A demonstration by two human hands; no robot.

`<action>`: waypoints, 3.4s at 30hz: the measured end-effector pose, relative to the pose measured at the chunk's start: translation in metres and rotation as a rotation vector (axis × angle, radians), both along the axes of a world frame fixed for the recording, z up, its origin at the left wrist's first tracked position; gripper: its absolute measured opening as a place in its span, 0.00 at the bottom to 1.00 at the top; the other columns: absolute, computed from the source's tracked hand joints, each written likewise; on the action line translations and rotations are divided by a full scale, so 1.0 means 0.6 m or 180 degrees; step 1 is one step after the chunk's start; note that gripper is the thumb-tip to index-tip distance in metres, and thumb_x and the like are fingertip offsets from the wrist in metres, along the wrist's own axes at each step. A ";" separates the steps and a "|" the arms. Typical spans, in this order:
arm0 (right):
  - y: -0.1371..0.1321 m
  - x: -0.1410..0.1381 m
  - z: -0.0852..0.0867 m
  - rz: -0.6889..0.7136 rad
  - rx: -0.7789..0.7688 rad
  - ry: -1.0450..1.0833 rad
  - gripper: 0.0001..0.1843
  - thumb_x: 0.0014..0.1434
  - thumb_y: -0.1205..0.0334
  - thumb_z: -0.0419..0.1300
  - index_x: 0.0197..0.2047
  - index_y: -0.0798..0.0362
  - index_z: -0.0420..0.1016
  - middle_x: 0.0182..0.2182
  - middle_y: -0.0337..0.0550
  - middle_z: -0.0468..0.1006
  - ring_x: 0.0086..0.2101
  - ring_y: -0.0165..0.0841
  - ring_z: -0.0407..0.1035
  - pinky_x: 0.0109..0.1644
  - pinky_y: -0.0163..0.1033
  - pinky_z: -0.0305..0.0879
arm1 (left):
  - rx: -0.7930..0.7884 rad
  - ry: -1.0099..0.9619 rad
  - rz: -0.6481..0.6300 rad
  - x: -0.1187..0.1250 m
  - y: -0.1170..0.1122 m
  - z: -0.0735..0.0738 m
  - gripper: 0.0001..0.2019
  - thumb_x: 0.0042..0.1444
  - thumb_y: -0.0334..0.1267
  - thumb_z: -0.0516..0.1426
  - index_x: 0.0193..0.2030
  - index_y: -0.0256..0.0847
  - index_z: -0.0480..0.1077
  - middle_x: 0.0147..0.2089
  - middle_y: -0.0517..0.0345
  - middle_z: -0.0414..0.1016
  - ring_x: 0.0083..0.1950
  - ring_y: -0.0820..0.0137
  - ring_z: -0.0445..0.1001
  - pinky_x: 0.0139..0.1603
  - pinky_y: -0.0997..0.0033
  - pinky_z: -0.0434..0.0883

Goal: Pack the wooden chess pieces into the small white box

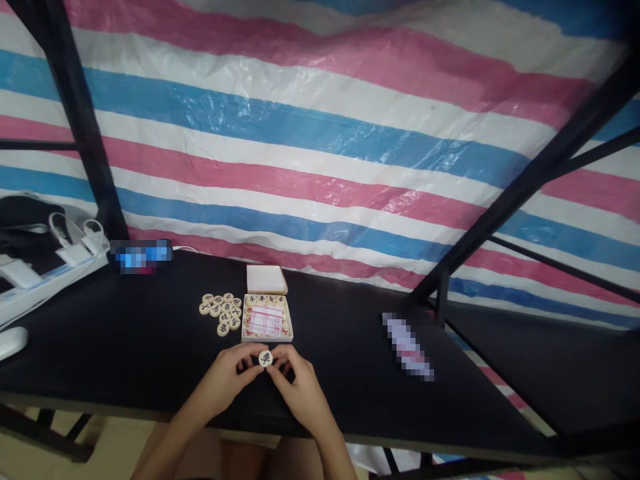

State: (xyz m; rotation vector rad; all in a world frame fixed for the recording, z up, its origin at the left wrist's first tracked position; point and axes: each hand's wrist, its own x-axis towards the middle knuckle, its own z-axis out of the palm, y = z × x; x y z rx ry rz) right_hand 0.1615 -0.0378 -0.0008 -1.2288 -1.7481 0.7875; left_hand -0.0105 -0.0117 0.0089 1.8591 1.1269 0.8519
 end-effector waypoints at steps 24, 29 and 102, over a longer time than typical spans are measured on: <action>0.003 0.001 -0.006 0.0020 0.0227 -0.0096 0.11 0.52 0.75 0.54 0.33 0.51 0.72 0.33 0.38 0.73 0.34 0.30 0.68 0.36 0.32 0.62 | 0.0063 0.0011 -0.0133 0.000 -0.001 -0.005 0.06 0.50 0.30 0.56 0.34 0.40 0.73 0.33 0.60 0.75 0.32 0.72 0.69 0.32 0.76 0.64; 0.002 0.001 -0.004 0.0091 0.0301 -0.0077 0.11 0.51 0.77 0.54 0.32 0.51 0.71 0.35 0.39 0.74 0.36 0.30 0.68 0.38 0.32 0.62 | 0.0265 -0.0131 -0.0265 0.000 -0.003 -0.008 0.06 0.49 0.27 0.55 0.30 0.41 0.71 0.38 0.59 0.74 0.35 0.72 0.69 0.35 0.76 0.65; 0.028 -0.003 0.023 0.0480 -0.0530 0.0225 0.10 0.61 0.61 0.55 0.44 0.50 0.73 0.29 0.37 0.78 0.32 0.32 0.72 0.37 0.34 0.65 | 0.1159 0.1128 0.0365 0.002 -0.002 -0.005 0.16 0.55 0.31 0.53 0.51 0.41 0.67 0.45 0.53 0.76 0.45 0.63 0.73 0.47 0.66 0.70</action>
